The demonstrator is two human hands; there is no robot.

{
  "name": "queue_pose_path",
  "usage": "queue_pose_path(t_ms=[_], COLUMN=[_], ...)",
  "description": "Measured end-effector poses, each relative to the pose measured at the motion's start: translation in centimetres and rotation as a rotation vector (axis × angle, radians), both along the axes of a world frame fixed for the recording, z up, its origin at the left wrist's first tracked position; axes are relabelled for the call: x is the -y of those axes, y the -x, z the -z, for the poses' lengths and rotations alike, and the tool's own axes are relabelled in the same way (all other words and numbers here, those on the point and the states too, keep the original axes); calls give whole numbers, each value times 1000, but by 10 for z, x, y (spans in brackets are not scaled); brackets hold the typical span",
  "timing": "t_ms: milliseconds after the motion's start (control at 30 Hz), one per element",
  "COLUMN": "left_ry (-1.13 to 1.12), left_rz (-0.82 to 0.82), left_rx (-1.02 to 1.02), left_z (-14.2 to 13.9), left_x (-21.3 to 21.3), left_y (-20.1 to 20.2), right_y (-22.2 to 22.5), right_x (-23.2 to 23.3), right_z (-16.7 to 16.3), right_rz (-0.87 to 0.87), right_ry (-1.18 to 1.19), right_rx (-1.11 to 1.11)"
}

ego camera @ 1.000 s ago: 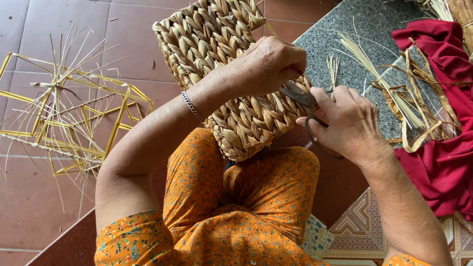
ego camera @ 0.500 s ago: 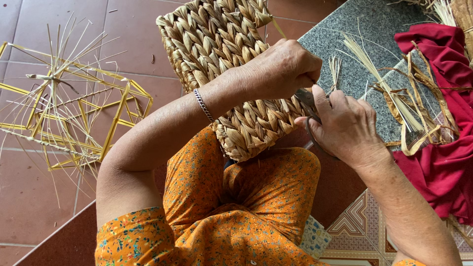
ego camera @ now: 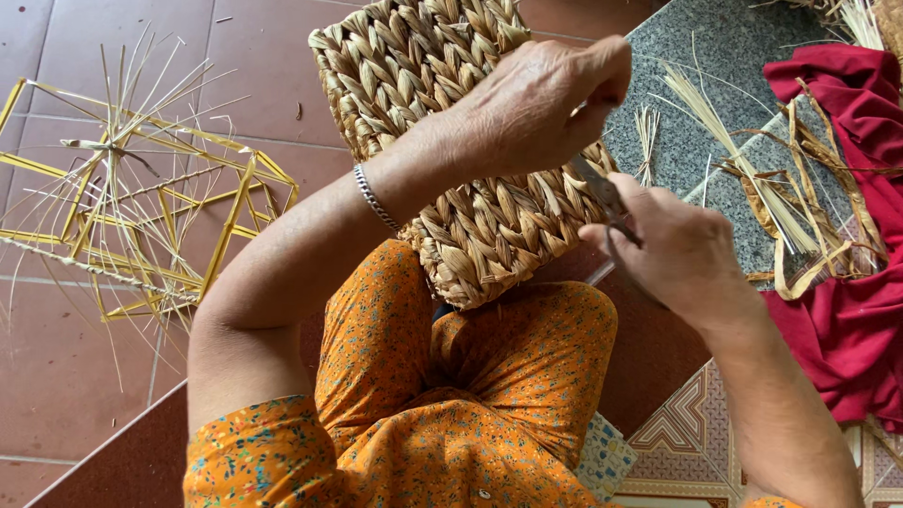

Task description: The person trims the protruding edges of a woven basket using scissors. They rotate the basket to access different sides and cut the excess material flush with the rim.

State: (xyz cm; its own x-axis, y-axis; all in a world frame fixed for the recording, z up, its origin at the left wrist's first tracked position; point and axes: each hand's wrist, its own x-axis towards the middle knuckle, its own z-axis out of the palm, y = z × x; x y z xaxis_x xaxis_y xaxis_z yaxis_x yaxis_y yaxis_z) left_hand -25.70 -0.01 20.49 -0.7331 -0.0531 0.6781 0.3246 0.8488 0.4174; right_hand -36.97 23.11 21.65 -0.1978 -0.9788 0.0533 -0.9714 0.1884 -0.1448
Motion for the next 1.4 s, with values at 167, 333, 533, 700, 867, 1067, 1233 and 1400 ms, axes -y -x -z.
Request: queue_pose_path(t_ms=[167, 333, 533, 700, 867, 1067, 1233, 1400], left_ry=[140, 354, 278, 164, 115, 127, 118, 0], left_rz=[48, 88, 41, 36, 53, 10, -9, 33], left_rx=[286, 388, 499, 338, 371, 434, 428, 293], left_z=[15, 37, 35, 22, 15, 16, 26, 36], left_x=[-8, -31, -17, -5, -6, -7, -2, 5], left_y=[-17, -10, -3, -9, -9, -2, 4, 1], right_y=[15, 17, 10, -5, -16, -20, -15, -12], right_x=[-24, -37, -37, -19, -2, 5, 4, -2], right_z=[-17, -20, -23, -16, -15, -8, -1, 6], right_rz=[-31, 31, -68, -90, -129, -172, -233, -251], right_ry=[69, 34, 101, 46, 73, 31, 54, 81], right_rx=[163, 213, -46, -60, -160, -243, -272, -265])
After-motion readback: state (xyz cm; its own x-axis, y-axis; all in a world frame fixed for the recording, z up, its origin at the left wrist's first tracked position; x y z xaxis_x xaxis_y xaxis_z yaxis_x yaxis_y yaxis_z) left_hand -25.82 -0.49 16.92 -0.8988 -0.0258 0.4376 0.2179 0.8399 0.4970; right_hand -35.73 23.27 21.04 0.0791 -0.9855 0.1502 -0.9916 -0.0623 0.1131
